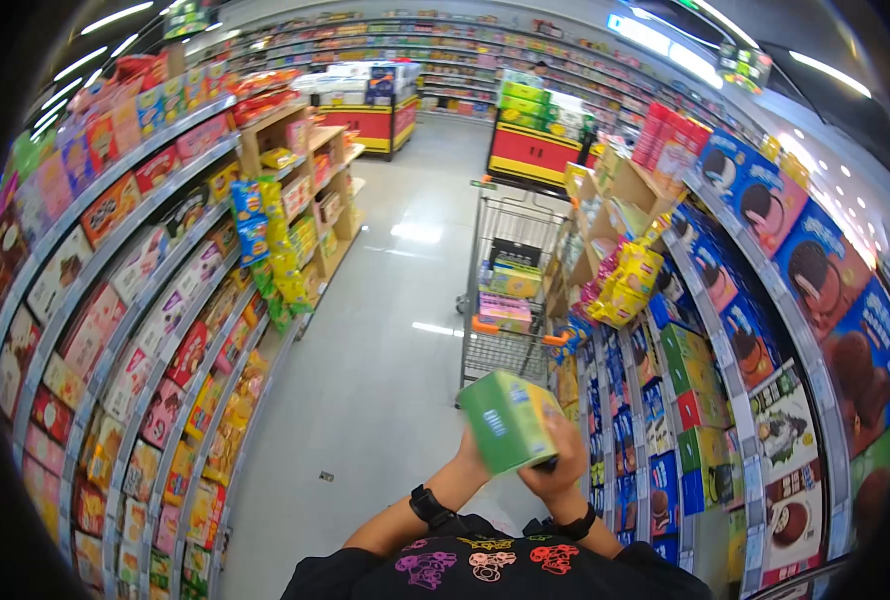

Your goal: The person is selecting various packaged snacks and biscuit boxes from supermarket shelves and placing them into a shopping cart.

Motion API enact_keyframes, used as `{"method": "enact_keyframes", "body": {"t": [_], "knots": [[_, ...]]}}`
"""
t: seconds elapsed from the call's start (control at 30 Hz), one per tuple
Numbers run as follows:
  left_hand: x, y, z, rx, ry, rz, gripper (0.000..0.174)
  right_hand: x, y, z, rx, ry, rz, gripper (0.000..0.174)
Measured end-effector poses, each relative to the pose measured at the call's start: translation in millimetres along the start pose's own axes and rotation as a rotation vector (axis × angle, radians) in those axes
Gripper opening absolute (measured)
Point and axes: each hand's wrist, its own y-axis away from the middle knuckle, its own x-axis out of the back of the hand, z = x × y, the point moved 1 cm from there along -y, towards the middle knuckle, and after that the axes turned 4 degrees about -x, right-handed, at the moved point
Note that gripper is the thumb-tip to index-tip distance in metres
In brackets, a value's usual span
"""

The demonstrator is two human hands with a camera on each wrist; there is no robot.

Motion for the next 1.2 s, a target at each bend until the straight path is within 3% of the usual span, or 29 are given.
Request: {"method": "enact_keyframes", "body": {"t": [0.1,0.2,0.27,0.4,0.43,0.63,0.73,0.83,0.97,1.03,1.13,1.2], "knots": [[-44.0,23.8,7.1,0.143,0.267,-0.092,0.043,10.7,13.4,-1.0,0.108,0.087,-0.151,0.055],[-62.7,16.8,-3.8,0.102,-0.26,0.132,0.037,31.7,24.1,-3.7,-0.047,0.194,-0.298,0.055],[-26.2,-7.7,-22.4,0.197,-0.197,0.111,0.032,48.1,36.6,0.6,-0.181,0.167,-0.354,0.058],[-42.5,-27.9,-42.2,0.372,-0.146,0.012,0.027,75.6,43.1,0.7,-0.357,0.212,-0.359,0.06],[-36.0,-35.6,-49.4,0.506,-0.104,0.089,0.028,81.0,46.3,1.4,-0.395,0.235,-0.355,0.06],[-48.8,-42.8,-56.5,0.691,-0.189,-0.015,0.03,105.9,33.1,-7.9,-0.371,0.464,-0.414,0.051],[-66.2,-41.0,-45.2,0.737,-0.292,-0.081,0.024,109.7,41.8,2.8,-0.36,0.309,-0.372,0.056],[-69.7,-43.6,-34.9,0.568,-0.367,-0.225,0.024,103.2,49.2,17.8,-0.313,0.22,-0.193,0.072],[-90.5,-47.1,-31.9,0.328,-0.342,-0.365,0.032,86.1,79.4,45.6,-0.408,0.169,-0.06,0.094],[-83.6,-54.2,-42.9,0.303,-0.369,-0.518,0.033,77.1,152.7,85.4,-0.704,0.04,-0.172,0.095],[-57.9,-64.1,-70.9,0.245,-0.578,-0.696,0.038,79.5,135.3,88.2,-0.971,-0.465,0.141,0.088],[-40.2,-63.6,-89.5,0.33,-0.598,-0.607,0.032,83.2,149.5,109.9,-1.115,-0.696,0.324,0.084]]}}
